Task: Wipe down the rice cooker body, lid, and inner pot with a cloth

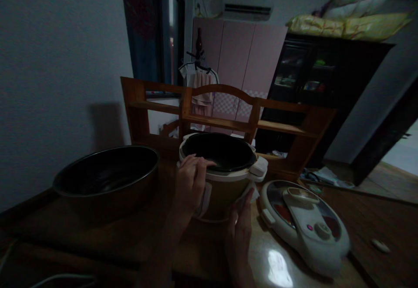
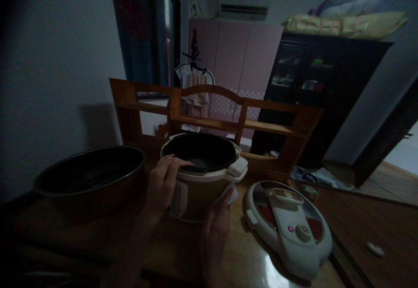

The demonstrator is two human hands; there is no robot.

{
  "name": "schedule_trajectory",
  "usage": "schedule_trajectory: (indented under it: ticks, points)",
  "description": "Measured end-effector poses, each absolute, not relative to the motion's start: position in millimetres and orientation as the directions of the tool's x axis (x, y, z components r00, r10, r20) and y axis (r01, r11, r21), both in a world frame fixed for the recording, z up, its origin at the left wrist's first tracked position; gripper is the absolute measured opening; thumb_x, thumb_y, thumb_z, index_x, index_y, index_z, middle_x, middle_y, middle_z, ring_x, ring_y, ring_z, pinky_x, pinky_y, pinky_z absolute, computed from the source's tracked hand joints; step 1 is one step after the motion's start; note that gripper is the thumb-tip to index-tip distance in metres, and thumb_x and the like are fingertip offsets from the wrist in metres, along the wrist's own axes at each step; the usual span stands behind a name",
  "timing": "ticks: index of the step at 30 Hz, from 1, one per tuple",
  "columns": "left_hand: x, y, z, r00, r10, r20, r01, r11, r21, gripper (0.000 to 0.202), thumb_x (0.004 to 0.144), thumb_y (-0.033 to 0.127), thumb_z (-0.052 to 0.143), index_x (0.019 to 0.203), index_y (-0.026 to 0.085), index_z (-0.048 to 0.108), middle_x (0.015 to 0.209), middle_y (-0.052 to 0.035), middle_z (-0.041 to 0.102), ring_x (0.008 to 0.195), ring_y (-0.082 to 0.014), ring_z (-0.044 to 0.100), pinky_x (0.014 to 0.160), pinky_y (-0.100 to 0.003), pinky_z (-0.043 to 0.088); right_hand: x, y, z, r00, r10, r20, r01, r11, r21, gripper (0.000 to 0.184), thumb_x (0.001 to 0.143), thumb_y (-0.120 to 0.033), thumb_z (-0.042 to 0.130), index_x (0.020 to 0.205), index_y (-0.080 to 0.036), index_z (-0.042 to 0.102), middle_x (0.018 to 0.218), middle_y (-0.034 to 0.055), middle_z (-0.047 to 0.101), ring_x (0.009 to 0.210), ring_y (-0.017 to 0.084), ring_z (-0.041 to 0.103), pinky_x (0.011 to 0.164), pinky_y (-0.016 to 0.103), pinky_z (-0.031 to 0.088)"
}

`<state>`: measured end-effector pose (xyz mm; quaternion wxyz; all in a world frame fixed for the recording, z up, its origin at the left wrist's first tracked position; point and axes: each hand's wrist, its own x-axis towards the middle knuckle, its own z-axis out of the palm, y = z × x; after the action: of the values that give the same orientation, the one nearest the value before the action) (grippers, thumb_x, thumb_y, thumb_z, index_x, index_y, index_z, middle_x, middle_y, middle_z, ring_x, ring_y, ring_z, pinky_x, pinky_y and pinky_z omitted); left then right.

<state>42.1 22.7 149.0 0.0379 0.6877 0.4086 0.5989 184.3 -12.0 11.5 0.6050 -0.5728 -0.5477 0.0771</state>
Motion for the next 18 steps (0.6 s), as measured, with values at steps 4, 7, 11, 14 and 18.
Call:
schedule_trajectory:
  ticks: [4, 7, 11, 14, 18]
  points:
    - [40.3, 20.1, 151.3, -0.020, 0.621, 0.784, 0.527, -0.660, 0.536, 0.046, 0.103, 0.027, 0.030, 0.099, 0.024, 0.076, 0.102, 0.0006, 0.076, 0.103, -0.0162, 0.064, 0.113, -0.034, 0.032, 184.2, -11.9, 14.2, 0.377, 0.697, 0.610, 0.549, 0.362, -0.753, 0.062, 0.102, -0.033, 0.029, 0.157, -0.022, 0.004, 0.164, 0.0063, 0.012, 0.150, 0.024, 0.017, 0.118, 0.051, 0.025]
    - [40.6, 19.6, 151.4, -0.035, 0.624, 0.780, 0.527, -0.652, 0.545, 0.046, 0.103, 0.029, 0.032, 0.098, 0.025, 0.077, 0.102, 0.0005, 0.076, 0.109, -0.0175, 0.062, 0.112, -0.034, 0.033, 184.8, -11.5, 14.5, 0.363, 0.678, 0.639, 0.573, 0.379, -0.727, 0.062, 0.102, -0.032, 0.029, 0.157, -0.021, 0.004, 0.164, 0.0064, 0.012, 0.150, 0.024, 0.015, 0.119, 0.050, 0.024]
    - [40.3, 19.8, 151.3, -0.035, 0.636, 0.771, 0.535, -0.640, 0.552, 0.045, 0.103, 0.032, 0.033, 0.098, 0.025, 0.077, 0.103, 0.0000, 0.075, 0.113, -0.0193, 0.060, 0.112, -0.036, 0.033, 186.7, -9.8, 11.2, 0.342, 0.670, 0.659, 0.596, 0.388, -0.703, 0.061, 0.102, -0.031, 0.028, 0.157, -0.021, 0.003, 0.164, 0.0065, 0.011, 0.150, 0.024, 0.014, 0.118, 0.051, 0.024]
    - [39.1, 20.8, 150.4, -0.013, 0.631, 0.775, 0.537, -0.650, 0.538, 0.045, 0.103, 0.032, 0.033, 0.099, 0.025, 0.077, 0.104, -0.0004, 0.075, 0.110, -0.0192, 0.061, 0.112, -0.036, 0.034, 187.4, -8.7, 9.0, 0.342, 0.670, 0.659, 0.604, 0.381, -0.700, 0.061, 0.103, -0.030, 0.027, 0.157, -0.020, 0.003, 0.164, 0.0067, 0.011, 0.150, 0.024, 0.014, 0.118, 0.051, 0.025]
    - [39.9, 23.8, 145.0, -0.027, 0.575, 0.818, 0.549, -0.675, 0.492, 0.045, 0.103, 0.030, 0.032, 0.099, 0.024, 0.076, 0.103, -0.0007, 0.075, 0.110, -0.0189, 0.061, 0.111, -0.037, 0.034, 187.0, -9.4, 9.2, 0.336, 0.664, 0.668, 0.618, 0.380, -0.688, 0.061, 0.103, -0.031, 0.027, 0.157, -0.020, 0.002, 0.164, 0.0068, 0.012, 0.150, 0.024, 0.015, 0.118, 0.052, 0.026]
